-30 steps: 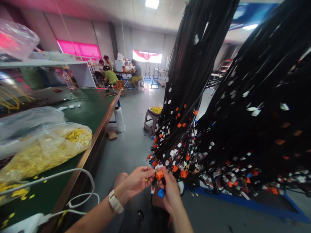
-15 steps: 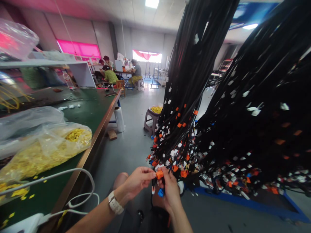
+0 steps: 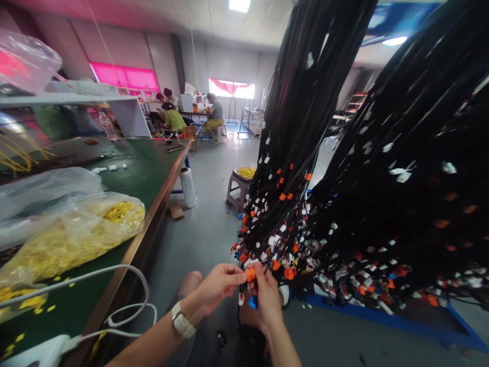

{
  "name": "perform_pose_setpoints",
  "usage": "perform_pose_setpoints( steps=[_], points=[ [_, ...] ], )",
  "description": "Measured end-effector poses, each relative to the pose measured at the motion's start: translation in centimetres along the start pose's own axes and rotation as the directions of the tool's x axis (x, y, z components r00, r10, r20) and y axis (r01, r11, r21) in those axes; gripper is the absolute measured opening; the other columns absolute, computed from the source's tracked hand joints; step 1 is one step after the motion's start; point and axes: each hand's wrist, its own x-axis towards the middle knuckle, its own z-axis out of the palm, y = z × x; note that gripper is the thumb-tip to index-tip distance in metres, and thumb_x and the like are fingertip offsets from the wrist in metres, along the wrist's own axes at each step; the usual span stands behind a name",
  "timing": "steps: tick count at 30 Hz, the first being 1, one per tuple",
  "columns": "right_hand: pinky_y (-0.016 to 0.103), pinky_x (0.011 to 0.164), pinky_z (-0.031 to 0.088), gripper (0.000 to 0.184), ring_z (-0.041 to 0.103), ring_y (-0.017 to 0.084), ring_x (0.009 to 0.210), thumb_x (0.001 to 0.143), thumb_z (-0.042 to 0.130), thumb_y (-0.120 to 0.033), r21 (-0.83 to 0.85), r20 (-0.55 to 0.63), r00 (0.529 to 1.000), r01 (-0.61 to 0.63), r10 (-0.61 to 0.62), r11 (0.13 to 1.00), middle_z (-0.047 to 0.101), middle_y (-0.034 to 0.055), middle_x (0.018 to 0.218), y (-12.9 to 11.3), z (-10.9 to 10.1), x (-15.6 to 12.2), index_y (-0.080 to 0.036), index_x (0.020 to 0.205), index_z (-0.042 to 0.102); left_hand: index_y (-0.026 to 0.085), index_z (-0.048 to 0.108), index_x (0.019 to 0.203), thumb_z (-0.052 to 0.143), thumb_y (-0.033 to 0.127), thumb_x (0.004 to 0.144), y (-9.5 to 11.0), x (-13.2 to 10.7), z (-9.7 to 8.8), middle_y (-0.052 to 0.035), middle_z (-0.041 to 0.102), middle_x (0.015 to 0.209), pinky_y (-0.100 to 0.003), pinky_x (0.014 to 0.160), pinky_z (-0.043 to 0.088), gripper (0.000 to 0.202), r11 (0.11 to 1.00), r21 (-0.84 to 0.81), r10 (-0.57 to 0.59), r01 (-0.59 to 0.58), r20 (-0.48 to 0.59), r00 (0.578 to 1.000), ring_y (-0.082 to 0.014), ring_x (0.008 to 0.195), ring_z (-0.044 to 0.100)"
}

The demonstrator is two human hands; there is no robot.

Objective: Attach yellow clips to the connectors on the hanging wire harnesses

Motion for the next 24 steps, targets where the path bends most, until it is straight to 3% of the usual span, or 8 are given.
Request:
perform_pose_setpoints(
  steps=[7,13,20,24],
  points=[
    [0.017,0.037,0.029,0.035,0.038,0.006,0.040,0.061,0.073,-0.049,0.016,0.013,1.000,0.003,-0.003,1.000,0.048,-0.0055,0.047,-0.33,0.26,-0.08,-0.016,0.069,0.063,0.010,0.065,0.064,0.076,0.038,0.060,-0.02,0.11,-0.08,0.0039,0.044,0.047,-0.020,0.041,0.024,0.031,1.000,-0.014,0.005,-0.005,0.014,1.000,-0.0040,0.040,0.030],
    [0.018,0.037,0.030,0.036,0.038,0.006,0.039,0.061,0.073,-0.049,0.023,0.001,1.000,-0.017,0.016,1.000,0.048,-0.0059,0.046,-0.40,0.24,-0.16,-0.016,0.071,0.064,0.010,0.064,0.066,0.078,0.036,0.058,-0.32,0.27,-0.34,0.0058,0.040,0.045,-0.019,0.041,0.025,0.030,0.991,-0.121,-0.050,0.055,0.050,0.997,-0.0039,0.040,0.030],
    [0.018,0.036,0.031,0.035,0.039,0.006,0.038,0.059,0.073,-0.050,0.040,0.002,1.000,-0.024,0.024,0.999,0.048,-0.0061,0.047,-0.40,0.27,-0.25,-0.018,0.069,0.062,0.010,0.064,0.065,0.078,0.040,0.055,0.06,-0.21,0.41,0.0052,0.044,0.045,-0.019,0.040,0.023,0.035,0.999,-0.030,0.019,-0.021,-0.058,0.998,-0.0040,0.040,0.029],
    [0.016,0.036,0.031,0.036,0.038,0.005,0.039,0.059,0.074,-0.050,0.035,-0.005,1.000,-0.022,0.022,0.999,0.047,-0.0067,0.046,-0.22,0.21,-0.14,-0.018,0.070,0.063,0.010,0.062,0.065,0.079,0.040,0.053,0.05,-0.11,0.37,0.0061,0.043,0.045,-0.019,0.041,0.019,0.036,0.999,-0.052,-0.017,0.013,-0.081,0.997,-0.0036,0.040,0.028]
  ],
)
